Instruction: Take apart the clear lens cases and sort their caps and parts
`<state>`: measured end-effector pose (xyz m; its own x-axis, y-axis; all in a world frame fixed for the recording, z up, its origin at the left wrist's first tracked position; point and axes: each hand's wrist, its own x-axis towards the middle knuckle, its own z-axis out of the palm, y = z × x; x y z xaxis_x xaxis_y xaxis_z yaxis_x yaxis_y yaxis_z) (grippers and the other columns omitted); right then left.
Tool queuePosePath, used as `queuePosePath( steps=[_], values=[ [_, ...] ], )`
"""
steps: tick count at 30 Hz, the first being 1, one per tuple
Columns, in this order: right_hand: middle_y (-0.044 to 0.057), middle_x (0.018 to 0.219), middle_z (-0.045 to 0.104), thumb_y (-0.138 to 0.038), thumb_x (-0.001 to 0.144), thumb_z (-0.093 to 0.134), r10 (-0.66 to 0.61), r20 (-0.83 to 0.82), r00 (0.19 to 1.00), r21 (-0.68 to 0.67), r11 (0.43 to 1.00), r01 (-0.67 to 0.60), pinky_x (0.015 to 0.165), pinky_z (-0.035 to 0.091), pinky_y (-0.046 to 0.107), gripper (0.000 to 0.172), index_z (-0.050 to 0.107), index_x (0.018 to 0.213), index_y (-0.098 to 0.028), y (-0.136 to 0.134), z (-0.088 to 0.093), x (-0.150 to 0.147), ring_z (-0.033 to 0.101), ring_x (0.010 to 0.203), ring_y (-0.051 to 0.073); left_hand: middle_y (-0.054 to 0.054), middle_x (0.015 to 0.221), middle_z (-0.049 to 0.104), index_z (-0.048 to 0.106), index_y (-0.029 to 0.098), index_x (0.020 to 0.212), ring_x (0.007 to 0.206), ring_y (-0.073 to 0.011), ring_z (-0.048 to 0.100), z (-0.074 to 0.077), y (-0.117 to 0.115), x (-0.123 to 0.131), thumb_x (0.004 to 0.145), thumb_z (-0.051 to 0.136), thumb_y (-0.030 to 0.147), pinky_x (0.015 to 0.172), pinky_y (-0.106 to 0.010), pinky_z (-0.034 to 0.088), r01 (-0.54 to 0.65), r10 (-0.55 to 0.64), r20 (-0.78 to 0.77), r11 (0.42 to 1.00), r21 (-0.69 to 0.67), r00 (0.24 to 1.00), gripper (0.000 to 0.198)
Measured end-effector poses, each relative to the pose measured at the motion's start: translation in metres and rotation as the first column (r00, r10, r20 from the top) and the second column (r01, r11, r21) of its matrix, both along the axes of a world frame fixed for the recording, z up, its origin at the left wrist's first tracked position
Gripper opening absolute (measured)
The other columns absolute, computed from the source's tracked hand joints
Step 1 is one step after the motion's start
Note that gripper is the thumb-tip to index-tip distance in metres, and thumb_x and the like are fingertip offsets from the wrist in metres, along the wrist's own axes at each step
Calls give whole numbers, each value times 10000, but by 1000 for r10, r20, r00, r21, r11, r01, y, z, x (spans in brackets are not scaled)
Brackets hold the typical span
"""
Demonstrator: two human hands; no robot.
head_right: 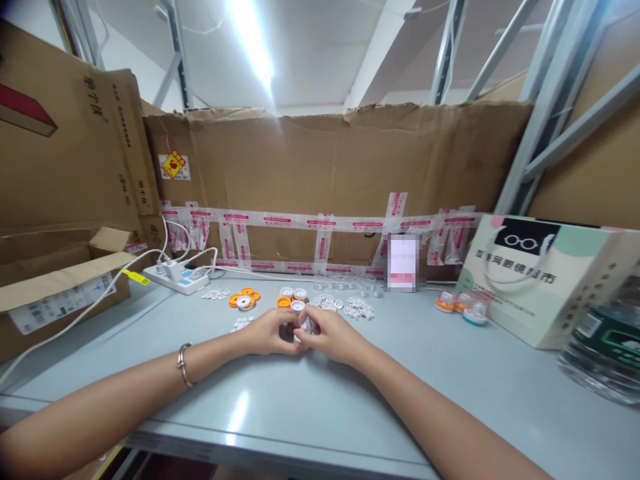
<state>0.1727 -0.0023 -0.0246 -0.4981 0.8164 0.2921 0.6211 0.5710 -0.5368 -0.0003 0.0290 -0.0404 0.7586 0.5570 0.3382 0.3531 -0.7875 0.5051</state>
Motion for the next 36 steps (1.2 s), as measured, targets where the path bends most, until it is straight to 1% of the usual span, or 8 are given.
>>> queuePosePath(
  steps=[5, 12, 16, 20, 23, 27, 32, 36],
  values=[
    [25, 914, 535, -186, 789, 434, 228, 95, 969, 44, 972, -233, 751, 383, 283, 142, 528, 891, -219, -8, 12, 7, 493, 820, 156, -18, 778, 590, 557, 118, 716, 679, -109, 510, 2, 2, -2, 687, 578, 279, 599, -187, 390, 65, -65, 1, 997, -29, 998, 165],
    [6, 847, 507, -336, 757, 534, 8, 17, 1000, 45, 999, -9, 684, 384, 274, 195, 470, 900, -221, -9, 7, -5, 476, 740, 150, 12, 654, 530, 536, 126, 657, 609, -93, 463, -1, 1, -1, 657, 609, 278, 546, -182, 358, -24, 24, -20, 999, 33, 1000, 169],
    [16, 890, 525, -260, 779, 485, 75, -32, 997, 20, 997, -74, 693, 380, 268, 185, 444, 954, -215, -9, 8, -3, 478, 770, 146, 13, 652, 520, 535, 128, 649, 606, -86, 454, 0, -1, -1, 677, 581, 274, 552, -179, 351, -7, 9, -21, 998, 69, 1000, 155],
    [-2, 778, 505, -330, 720, 563, -49, -38, 998, -10, 999, 49, 616, 373, 260, 298, 437, 956, -200, -9, 12, 1, 466, 682, 144, 8, 655, 526, 543, 131, 669, 614, -92, 459, 0, 0, 0, 682, 588, 305, 562, -186, 354, -17, 19, -22, 995, 98, 1000, 180],
    [-14, 723, 487, -268, 741, 508, 8, 5, 1000, -21, 1000, -8, 591, 360, 248, 145, 456, 859, -202, -11, 15, 2, 447, 645, 133, -2, 688, 542, 550, 129, 693, 631, -97, 466, -1, 1, 0, 687, 583, 303, 575, -189, 363, -9, 11, -27, 995, 95, 1000, 178],
    [3, 798, 511, -285, 710, 551, -10, 3, 1000, -14, 1000, 10, 615, 365, 252, 235, 442, 902, -205, -15, 16, -1, 457, 681, 139, 4, 665, 526, 534, 127, 656, 608, -93, 452, 0, 0, -1, 660, 603, 277, 549, -187, 352, -15, 19, -42, 995, 102, 999, 165],
    [-2, 773, 525, -221, 739, 487, 34, 29, 999, -7, 999, -34, 608, 358, 246, 121, 462, 856, -203, -13, 13, -1, 465, 674, 137, -8, 700, 550, 554, 123, 692, 640, -101, 477, 3, -2, 0, 678, 580, 273, 583, -189, 381, -6, 11, -55, 997, 81, 998, 154],
    [14, 857, 541, -196, 724, 500, 62, -29, 998, 25, 998, -61, 663, 381, 258, 241, 461, 962, -206, -11, 12, 1, 489, 741, 145, -12, 724, 558, 559, 126, 700, 661, -110, 487, 3, -1, 0, 676, 588, 281, 599, -199, 385, 13, -8, -55, 996, 85, 998, 159]
  ],
)
